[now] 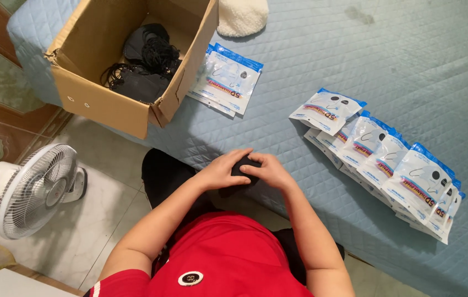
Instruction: The person sits on the floor and packs black face masks into plastic bags. They take masks from a cardboard box, place them into clear packaging, and arrange the sealed bags on a blue mat.
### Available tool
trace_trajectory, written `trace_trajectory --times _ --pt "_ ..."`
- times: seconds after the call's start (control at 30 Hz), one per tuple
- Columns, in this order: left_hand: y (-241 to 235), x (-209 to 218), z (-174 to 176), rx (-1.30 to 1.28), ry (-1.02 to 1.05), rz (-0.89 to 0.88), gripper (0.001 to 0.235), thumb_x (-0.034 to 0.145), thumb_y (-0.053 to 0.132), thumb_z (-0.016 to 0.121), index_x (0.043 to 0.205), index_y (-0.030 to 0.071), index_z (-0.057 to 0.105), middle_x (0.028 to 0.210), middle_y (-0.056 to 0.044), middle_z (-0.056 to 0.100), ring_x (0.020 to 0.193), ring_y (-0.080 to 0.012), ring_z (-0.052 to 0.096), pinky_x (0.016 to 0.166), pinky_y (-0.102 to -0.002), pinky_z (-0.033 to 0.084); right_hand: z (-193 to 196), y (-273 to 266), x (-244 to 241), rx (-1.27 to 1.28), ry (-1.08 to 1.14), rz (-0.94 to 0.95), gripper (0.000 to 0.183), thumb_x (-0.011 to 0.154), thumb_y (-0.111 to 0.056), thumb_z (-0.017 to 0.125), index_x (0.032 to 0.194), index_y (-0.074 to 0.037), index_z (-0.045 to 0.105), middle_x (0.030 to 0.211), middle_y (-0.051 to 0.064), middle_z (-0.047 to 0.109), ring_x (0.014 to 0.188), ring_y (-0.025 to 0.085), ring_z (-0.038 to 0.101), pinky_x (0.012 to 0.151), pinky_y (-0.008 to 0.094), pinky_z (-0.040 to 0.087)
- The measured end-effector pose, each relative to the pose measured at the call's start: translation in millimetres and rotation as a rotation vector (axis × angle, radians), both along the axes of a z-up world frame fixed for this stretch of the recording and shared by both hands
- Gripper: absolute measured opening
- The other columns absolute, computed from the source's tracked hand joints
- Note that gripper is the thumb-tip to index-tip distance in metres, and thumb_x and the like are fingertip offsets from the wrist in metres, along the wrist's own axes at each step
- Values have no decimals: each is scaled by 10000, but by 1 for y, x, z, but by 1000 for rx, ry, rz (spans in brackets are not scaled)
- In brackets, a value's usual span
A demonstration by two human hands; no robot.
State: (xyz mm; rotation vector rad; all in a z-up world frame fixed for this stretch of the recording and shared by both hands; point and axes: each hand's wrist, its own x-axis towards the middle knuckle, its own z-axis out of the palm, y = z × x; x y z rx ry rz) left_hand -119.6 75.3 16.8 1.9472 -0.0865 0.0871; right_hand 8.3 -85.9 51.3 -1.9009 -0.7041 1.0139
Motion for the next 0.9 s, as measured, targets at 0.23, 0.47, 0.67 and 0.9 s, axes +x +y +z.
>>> trace_trajectory --times 0.23,0.47,0.67,0.9 --pt "35 31 -86 -452 321 114 693 743 333 914 1364 162 659 1124 -47 754 1071 -154 634 916 -350 509 -29 37 42 -9 -155 97 228 864 -269 806 1015 -100 779 872 57 764 835 157 642 783 322 507" --pt "66 54 -95 -530 344 373 567 715 353 969 1181 105 760 1047 -68 790 982 -171 712 806 -319 562 -75 109 106 -89 -821 221 584 905 -65 668 1475 -93 547 1458 187 576 1344 412 541 1090 507 458" --pt "70 57 -95 -603 345 394 503 679 280 974 1110 114 775 955 -7 781 889 -102 675 745 -251 553 -137 138 141 -268 -944 391 626 842 -192 775 1432 -177 567 1420 139 625 1278 405 608 1008 517 539" --pt "71 56 -94 -635 381 378 546 682 277 986 1149 102 765 994 -18 791 907 -92 671 767 -233 554 -109 128 140 -255 -895 412 479 966 -75 532 1411 -218 636 1433 132 629 1274 438 599 955 567 550"
